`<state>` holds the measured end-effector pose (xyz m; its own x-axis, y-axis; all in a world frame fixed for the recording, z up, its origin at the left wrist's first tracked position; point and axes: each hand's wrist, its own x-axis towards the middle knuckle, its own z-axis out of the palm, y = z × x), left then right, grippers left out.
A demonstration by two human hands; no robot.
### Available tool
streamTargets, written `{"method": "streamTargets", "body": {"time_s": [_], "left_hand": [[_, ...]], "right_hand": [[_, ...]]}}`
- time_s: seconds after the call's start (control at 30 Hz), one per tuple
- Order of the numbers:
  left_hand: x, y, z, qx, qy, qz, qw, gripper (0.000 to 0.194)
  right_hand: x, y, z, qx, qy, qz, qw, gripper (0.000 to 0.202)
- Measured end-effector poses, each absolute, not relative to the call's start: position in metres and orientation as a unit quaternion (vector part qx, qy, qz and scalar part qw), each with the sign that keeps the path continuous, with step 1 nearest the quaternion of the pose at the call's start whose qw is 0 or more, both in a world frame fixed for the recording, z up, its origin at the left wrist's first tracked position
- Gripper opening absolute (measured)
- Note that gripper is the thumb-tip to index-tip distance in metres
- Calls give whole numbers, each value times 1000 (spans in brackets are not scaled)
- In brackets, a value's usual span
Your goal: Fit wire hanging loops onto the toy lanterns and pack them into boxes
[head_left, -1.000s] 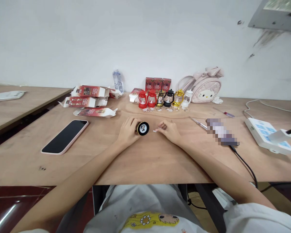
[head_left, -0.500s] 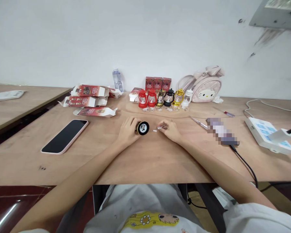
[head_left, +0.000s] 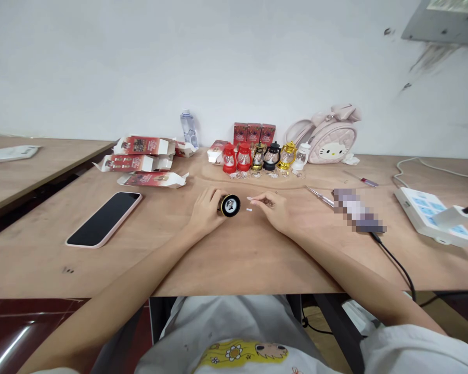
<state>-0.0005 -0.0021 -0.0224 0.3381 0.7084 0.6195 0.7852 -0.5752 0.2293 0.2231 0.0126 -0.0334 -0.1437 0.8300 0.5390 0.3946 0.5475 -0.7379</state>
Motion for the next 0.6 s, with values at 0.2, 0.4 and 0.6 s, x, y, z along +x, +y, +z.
{"method": "streamTargets", "body": {"time_s": [0.2,0.4,0.6], "left_hand": [[2,-2,-24,-821,-448,-349,63,30],[6,-5,-24,-833,-444,-314,102,29],[6,-6,-23,-820,-469,-303,126,28]], "right_hand": [[204,-15,-26,-322,-799,63,504,23],[196,-20,-30,-294,-837,-2,461,22],[195,-20,-32,-280,-838,-9,468,22]]}}
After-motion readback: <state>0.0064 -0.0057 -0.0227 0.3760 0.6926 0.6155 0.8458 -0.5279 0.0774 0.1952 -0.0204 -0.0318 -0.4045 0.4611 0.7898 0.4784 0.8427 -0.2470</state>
